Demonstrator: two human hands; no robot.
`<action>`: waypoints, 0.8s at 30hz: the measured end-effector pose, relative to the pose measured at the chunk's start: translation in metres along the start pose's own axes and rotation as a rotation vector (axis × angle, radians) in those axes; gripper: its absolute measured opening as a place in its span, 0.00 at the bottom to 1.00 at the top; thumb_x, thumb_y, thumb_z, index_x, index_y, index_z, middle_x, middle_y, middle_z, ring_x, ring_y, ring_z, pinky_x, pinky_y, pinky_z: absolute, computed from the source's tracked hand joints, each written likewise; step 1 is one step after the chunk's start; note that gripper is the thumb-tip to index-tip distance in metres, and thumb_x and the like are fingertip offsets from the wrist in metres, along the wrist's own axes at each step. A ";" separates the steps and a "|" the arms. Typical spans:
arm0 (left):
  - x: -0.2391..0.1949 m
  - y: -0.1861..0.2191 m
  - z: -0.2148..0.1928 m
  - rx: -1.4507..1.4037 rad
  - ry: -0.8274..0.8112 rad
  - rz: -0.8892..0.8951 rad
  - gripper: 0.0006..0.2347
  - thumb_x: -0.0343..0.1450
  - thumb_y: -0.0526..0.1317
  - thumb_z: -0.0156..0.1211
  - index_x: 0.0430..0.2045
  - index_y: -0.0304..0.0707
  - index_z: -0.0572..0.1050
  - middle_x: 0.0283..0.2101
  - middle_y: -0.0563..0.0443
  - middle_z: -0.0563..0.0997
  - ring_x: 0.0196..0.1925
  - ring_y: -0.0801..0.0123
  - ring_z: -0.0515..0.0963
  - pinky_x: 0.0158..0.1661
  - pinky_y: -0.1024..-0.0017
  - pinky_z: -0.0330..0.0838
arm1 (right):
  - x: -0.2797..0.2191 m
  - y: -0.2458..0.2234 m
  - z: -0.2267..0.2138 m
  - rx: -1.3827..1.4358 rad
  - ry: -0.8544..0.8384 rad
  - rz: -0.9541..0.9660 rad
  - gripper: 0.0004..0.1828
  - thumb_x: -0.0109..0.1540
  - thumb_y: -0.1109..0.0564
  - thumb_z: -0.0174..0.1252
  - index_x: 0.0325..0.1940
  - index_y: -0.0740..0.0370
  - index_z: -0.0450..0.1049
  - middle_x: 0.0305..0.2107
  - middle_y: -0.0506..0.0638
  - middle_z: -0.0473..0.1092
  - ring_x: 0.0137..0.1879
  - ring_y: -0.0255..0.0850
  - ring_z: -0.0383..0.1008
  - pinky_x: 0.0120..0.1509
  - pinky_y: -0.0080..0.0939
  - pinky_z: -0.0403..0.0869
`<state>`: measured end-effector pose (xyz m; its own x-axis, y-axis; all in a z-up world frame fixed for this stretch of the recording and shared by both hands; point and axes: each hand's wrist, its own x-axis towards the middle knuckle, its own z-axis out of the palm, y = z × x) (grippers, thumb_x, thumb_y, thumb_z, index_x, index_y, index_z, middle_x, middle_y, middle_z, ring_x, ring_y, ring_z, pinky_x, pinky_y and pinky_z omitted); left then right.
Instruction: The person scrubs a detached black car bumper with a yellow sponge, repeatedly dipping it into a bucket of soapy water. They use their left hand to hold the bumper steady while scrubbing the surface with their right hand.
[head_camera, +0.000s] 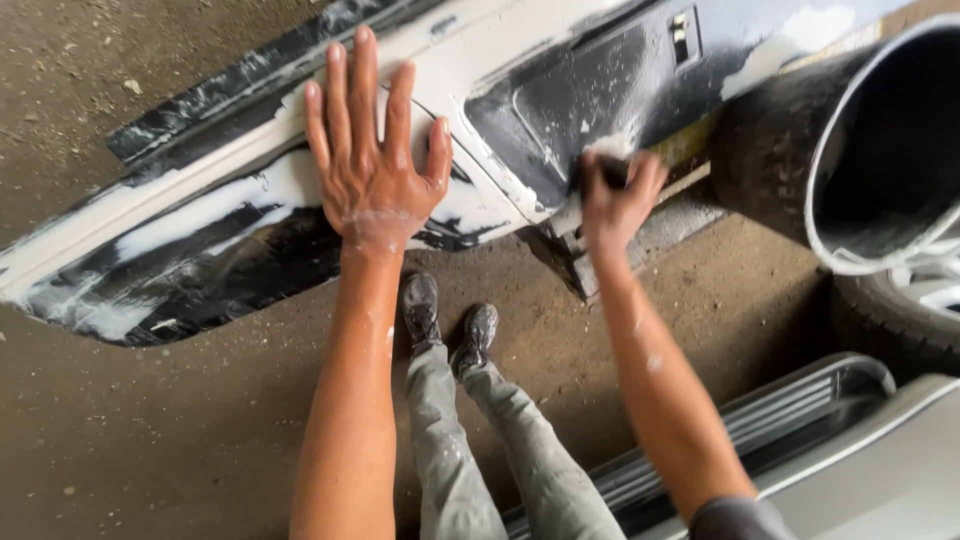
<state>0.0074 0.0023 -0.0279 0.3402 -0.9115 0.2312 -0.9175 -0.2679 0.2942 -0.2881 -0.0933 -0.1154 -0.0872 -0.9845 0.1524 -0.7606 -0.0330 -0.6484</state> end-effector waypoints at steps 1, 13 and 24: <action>-0.001 0.002 0.002 -0.012 -0.015 -0.009 0.22 0.83 0.56 0.45 0.69 0.48 0.66 0.77 0.41 0.55 0.79 0.50 0.51 0.74 0.50 0.39 | 0.020 -0.003 -0.003 -0.076 0.020 -0.030 0.29 0.63 0.42 0.73 0.47 0.66 0.68 0.42 0.57 0.67 0.49 0.49 0.69 0.55 0.57 0.75; -0.004 0.005 -0.008 -0.032 0.073 0.021 0.21 0.83 0.51 0.48 0.70 0.43 0.67 0.78 0.40 0.56 0.80 0.50 0.51 0.77 0.51 0.40 | 0.041 -0.030 -0.001 0.199 0.076 0.308 0.18 0.66 0.46 0.66 0.44 0.61 0.70 0.39 0.53 0.74 0.40 0.42 0.76 0.47 0.44 0.83; -0.007 0.003 -0.002 -0.058 0.032 0.007 0.23 0.84 0.53 0.48 0.74 0.46 0.64 0.79 0.41 0.52 0.81 0.50 0.48 0.77 0.50 0.37 | -0.022 -0.014 0.000 0.255 0.017 0.256 0.22 0.64 0.41 0.67 0.45 0.60 0.71 0.38 0.54 0.76 0.43 0.45 0.75 0.52 0.46 0.76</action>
<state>0.0023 0.0088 -0.0264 0.3412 -0.9027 0.2623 -0.9066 -0.2423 0.3455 -0.2754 -0.0714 -0.1102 -0.2664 -0.9635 -0.0285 -0.5277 0.1705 -0.8321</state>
